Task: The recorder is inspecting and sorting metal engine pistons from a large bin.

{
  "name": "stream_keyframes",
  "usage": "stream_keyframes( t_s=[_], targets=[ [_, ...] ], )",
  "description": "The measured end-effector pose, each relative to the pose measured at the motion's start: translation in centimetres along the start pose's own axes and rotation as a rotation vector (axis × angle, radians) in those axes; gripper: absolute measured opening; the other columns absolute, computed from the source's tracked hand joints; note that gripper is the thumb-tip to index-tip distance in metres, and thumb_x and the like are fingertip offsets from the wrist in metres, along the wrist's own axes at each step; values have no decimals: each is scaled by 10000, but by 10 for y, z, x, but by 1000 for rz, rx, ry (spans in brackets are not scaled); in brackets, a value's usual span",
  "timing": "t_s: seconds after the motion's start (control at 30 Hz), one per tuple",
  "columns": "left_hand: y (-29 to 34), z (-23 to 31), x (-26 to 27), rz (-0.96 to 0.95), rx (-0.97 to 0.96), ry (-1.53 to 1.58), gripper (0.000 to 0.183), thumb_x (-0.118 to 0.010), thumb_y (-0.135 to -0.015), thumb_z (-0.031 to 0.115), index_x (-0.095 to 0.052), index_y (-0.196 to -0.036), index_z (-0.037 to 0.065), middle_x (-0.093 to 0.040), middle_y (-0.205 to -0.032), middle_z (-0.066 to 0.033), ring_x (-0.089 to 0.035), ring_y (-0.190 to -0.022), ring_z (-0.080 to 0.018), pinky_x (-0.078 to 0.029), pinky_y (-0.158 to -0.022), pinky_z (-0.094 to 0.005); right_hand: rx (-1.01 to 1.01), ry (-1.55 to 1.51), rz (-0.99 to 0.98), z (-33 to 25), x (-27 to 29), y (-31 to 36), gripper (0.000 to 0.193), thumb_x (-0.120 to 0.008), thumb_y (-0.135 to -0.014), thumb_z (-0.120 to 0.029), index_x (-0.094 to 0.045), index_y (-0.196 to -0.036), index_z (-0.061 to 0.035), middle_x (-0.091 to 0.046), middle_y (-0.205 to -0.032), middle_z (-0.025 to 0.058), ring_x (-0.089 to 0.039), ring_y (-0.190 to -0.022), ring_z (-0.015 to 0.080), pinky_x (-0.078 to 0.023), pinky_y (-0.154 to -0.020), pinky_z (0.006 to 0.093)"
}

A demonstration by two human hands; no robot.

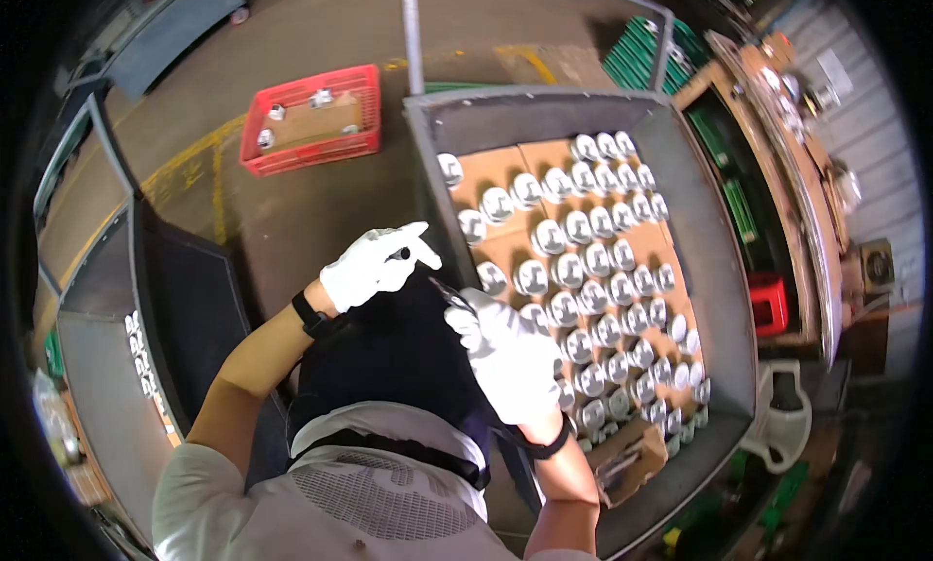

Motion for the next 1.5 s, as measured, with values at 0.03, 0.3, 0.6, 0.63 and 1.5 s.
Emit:
stream_keyframes(
  t_s=[0.03,0.3,0.6,0.63,1.5],
  targets=[
    [1,13,-16,-48,-176,-228,318,-536,-995,236,-710,-1015,-29,-481,-597,28,-285,-465,-50,-298,-480,-205,-36,-2,-33,2,-2,2,215,-609,-906,-138,-675,-1105,-94,-678,-876,143,-643,-751,333,-507,-642,393],
    [10,25,-78,-366,-720,-813,579,-569,-884,155,-438,-1446,107,-707,-1032,-132,-658,-876,-318,-527,-791,-412,140,304,148,-1,14,21,230,-634,-936,-337,-648,-968,-109,-563,-644,37,-545,-518,176,-435,-464,312],
    [19,-7,-116,-341,-614,-1326,424,-556,-851,34,-574,-1273,4,-688,-955,-181,-666,-791,-335,-551,-719,-387,291,804,27,-16,-12,54,271,-553,-983,-337,-590,-889,-85,-424,-618,-27,-455,-517,88,-377,-460,261],
    [20,2,-118,-283,-663,-1224,400,-547,-867,32,-579,-1265,1,-688,-956,-182,-666,-789,-330,-549,-718,-393,210,659,39,-9,-8,54,266,-551,-985,-318,-589,-887,-74,-416,-607,-20,-464,-511,98,-389,-464,269],
    [-8,-8,-169,-49,-860,-1595,334,-645,-808,188,-630,-1125,84,-634,-863,-56,-611,-787,-230,-528,-715,-349,-1150,557,-1140,461,26,524,256,-587,-878,-191,-749,-1037,-73,-690,-1135,167,-664,-1026,362,-544,-853,409]
  ],
)
Point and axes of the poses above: each hand's wrist, its own y-axis away from the middle knuckle, its own x-axis out of the back of the hand, z = x × y, the point moved 10 cm from there along -y, towards the middle knuckle
